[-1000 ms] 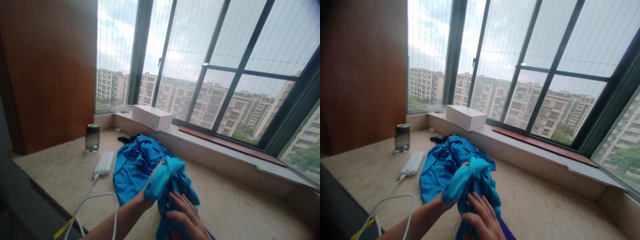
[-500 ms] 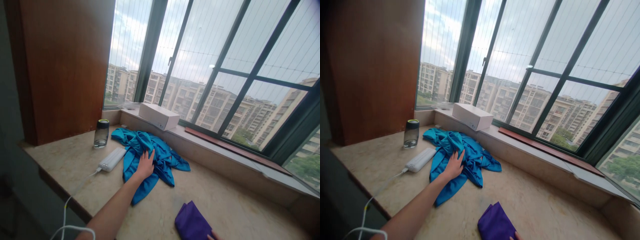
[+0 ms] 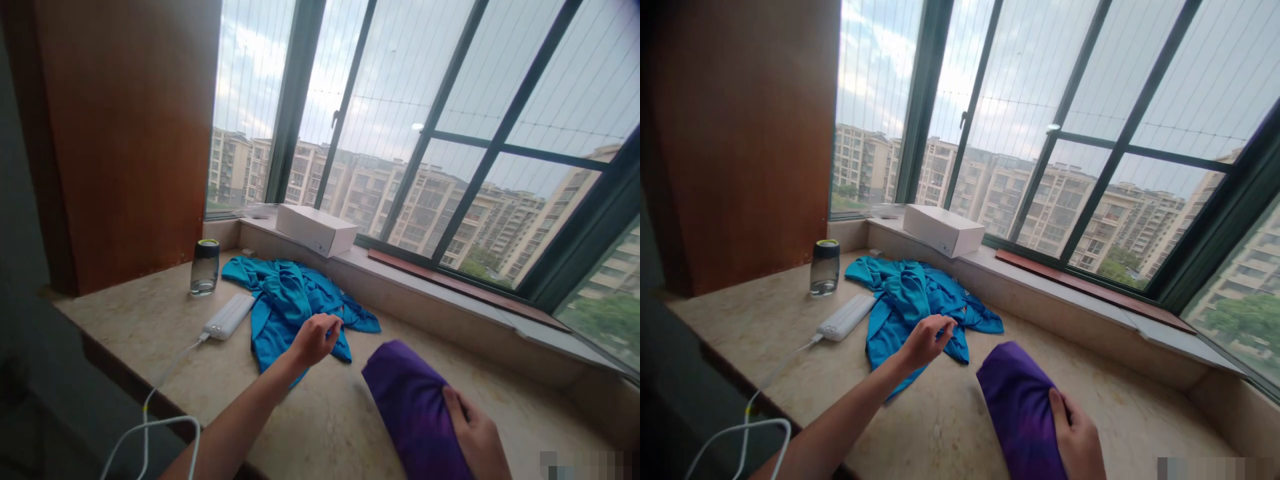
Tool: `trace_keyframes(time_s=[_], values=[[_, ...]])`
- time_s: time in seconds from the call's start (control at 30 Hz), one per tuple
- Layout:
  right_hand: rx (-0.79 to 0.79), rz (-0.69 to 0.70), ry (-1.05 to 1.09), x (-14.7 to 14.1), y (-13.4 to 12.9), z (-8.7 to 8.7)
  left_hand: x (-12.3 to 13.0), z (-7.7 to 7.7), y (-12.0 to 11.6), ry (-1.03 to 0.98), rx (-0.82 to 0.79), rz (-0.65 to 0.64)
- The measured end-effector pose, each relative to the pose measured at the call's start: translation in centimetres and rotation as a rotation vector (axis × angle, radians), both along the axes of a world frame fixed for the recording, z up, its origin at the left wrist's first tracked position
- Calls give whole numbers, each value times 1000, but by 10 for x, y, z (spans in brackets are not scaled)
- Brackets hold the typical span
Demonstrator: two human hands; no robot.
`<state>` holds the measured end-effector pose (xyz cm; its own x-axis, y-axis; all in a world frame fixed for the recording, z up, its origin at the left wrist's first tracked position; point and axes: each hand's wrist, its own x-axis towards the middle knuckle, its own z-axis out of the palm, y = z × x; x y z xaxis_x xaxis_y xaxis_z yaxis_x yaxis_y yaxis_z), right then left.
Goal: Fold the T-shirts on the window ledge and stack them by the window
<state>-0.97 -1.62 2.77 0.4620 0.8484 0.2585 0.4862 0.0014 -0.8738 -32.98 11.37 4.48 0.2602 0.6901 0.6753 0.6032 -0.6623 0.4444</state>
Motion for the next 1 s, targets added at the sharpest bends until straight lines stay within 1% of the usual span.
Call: trace_keyframes(time_s=[0.07, 0.13, 0.2, 0.23, 0.3, 0.33, 0.37, 0.4, 0.47, 0.53, 0.63, 0.67, 0.7, 0.8, 0.83, 0.87, 0.93, 1.0], values=[[84, 14, 345, -4, 7, 38, 16, 3, -19, -10, -64, -176], [147, 45, 633, -10, 15, 72, 32, 4, -39, -70, -181, -377], [241, 87, 820, -16, 25, 97, 48, 4, -59, -169, -356, -594], [266, 113, 869, -19, 29, 105, 56, 4, -67, -229, -451, -691], [258, 185, 902, -25, 35, 111, 72, 3, -81, -376, -630, -853], [234, 228, 895, -28, 35, 111, 79, 4, -86, -460, -694, -901], [204, 278, 876, -31, 35, 108, 85, 5, -90, -539, -732, -916], [174, 327, 848, -33, 33, 105, 90, 7, -92, -610, -744, -897], [112, 394, 749, -34, 26, 95, 94, 13, -91, -729, -697, -778], [54, 384, 552, -32, 19, 84, 91, 21, -89, -772, -593, -634], [59, 246, 173, -34, 8, 66, 80, 34, -87, -698, -437, -509], [76, 250, 100, -39, 4, 61, 77, 37, -87, -652, -415, -494], [92, 298, 69, -45, 0, 56, 75, 39, -89, -612, -407, -487], [81, 545, 108, -67, -9, 48, 72, 40, -93, -519, -419, -500], [70, 580, 114, -72, -10, 47, 71, 39, -94, -503, -417, -504], [68, 571, 116, -73, -11, 48, 68, 37, -93, -499, -409, -499], [110, 476, 182, -66, -11, 53, 58, 32, -89, -527, -390, -471], [207, 332, 381, -49, -10, 57, 46, 30, -81, -585, -378, -410]])
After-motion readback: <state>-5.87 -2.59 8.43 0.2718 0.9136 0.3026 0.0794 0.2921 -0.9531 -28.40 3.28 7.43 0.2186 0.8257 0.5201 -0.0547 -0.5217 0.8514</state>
